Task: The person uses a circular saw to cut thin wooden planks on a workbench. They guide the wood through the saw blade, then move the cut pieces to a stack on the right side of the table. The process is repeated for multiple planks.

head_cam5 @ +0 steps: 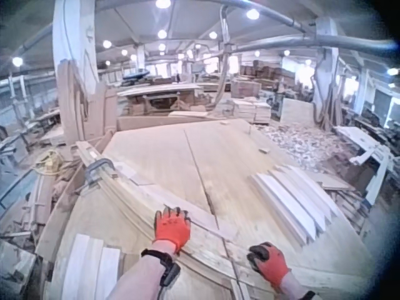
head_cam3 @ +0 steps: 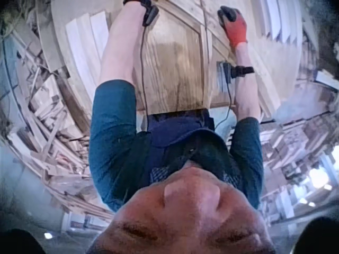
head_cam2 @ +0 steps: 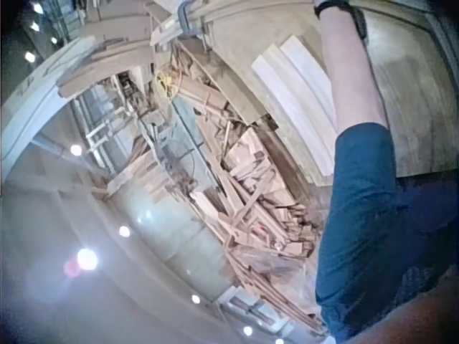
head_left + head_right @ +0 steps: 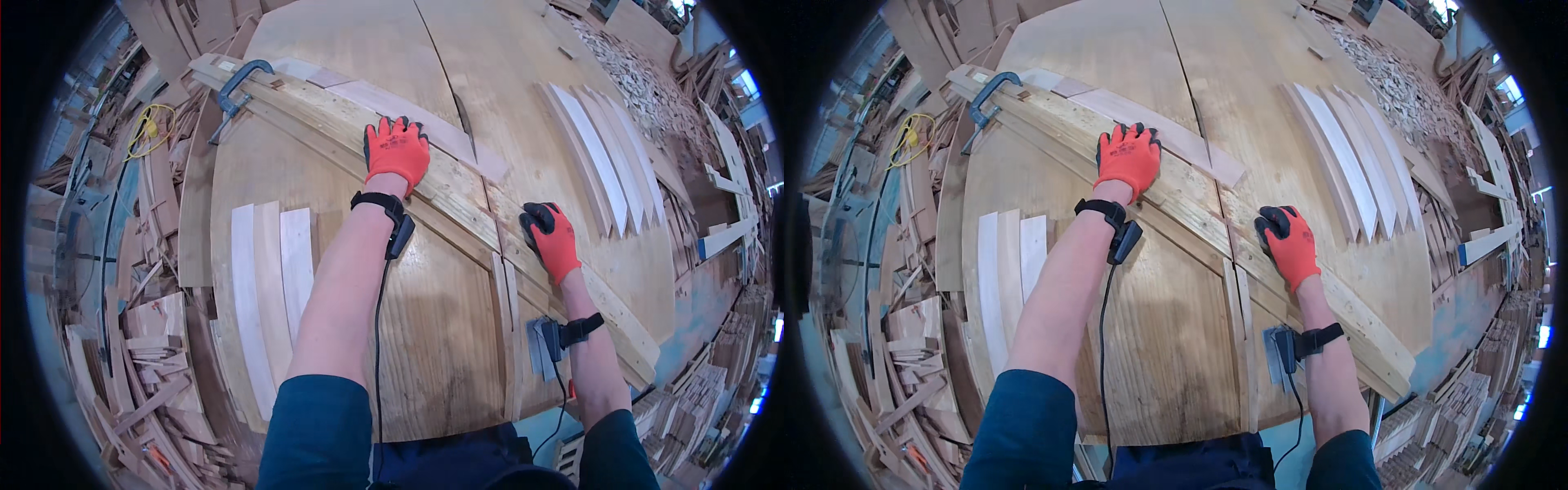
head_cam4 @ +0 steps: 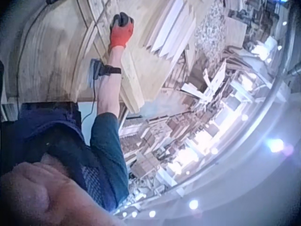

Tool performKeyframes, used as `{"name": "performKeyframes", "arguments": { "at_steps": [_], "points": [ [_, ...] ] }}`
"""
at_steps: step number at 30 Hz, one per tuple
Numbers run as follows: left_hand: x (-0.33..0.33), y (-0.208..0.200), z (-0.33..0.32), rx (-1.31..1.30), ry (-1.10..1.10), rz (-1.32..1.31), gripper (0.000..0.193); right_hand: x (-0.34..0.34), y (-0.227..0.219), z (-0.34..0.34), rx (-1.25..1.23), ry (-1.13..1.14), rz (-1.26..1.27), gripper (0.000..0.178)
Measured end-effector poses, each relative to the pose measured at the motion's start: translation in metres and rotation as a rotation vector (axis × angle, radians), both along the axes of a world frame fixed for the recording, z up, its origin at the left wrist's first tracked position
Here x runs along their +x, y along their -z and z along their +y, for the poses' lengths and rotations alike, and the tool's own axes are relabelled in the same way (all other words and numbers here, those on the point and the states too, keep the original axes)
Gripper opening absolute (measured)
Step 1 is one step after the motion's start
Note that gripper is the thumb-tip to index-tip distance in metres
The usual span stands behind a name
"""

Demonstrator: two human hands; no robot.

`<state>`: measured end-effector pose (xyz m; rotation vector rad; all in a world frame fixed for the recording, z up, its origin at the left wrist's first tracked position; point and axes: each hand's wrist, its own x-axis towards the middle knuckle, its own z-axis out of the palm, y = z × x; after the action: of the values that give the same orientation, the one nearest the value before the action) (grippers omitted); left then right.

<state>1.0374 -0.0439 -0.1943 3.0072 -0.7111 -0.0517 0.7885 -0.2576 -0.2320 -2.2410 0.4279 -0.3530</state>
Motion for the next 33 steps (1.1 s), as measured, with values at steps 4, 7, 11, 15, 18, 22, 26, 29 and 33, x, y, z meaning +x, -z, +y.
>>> {"name": "performKeyframes", "arguments": {
  "at_steps": [4, 7, 11, 15, 18, 22, 26, 29, 33],
  "points": [
    [0.017, -0.002, -0.004, 0.001, 0.005, 0.010, 0.053, 0.018, 0.003, -0.007, -0.012, -0.010, 0.014, 0.028],
    [0.027, -0.004, -0.010, -0.010, 0.006, 0.020, 0.053, 0.028, 0.003, -0.013, 0.021, 0.003, 0.016, 0.028],
    [0.034, -0.003, -0.014, -0.013, 0.004, -0.009, 0.051, 0.035, 0.008, -0.020, 0.012, 0.014, -0.005, 0.027],
    [0.035, 0.004, -0.015, -0.017, 0.027, -0.055, 0.051, 0.036, 0.009, -0.017, 0.029, 0.010, -0.067, 0.025],
    [0.031, 0.002, -0.015, -0.010, 0.024, -0.072, 0.052, 0.033, 0.002, -0.018, 0.047, 0.002, -0.048, 0.024],
    [0.019, -0.002, -0.010, -0.050, 0.006, -0.057, 0.053, 0.024, 0.015, -0.023, 0.041, 0.011, -0.038, 0.026],
    [-0.003, -0.010, -0.021, -0.043, 0.021, -0.049, 0.053, -0.002, 0.033, -0.032, 0.041, 0.067, -0.058, 0.029],
    [-0.030, -0.002, -0.015, -0.089, 0.067, -0.142, 0.046, -0.025, 0.011, -0.026, 0.095, 0.040, -0.017, 0.029],
    [-0.079, 0.000, -0.010, -0.092, 0.077, -0.148, 0.046, -0.080, 0.001, -0.019, 0.058, 0.059, -0.036, 0.031]
  ]
}}
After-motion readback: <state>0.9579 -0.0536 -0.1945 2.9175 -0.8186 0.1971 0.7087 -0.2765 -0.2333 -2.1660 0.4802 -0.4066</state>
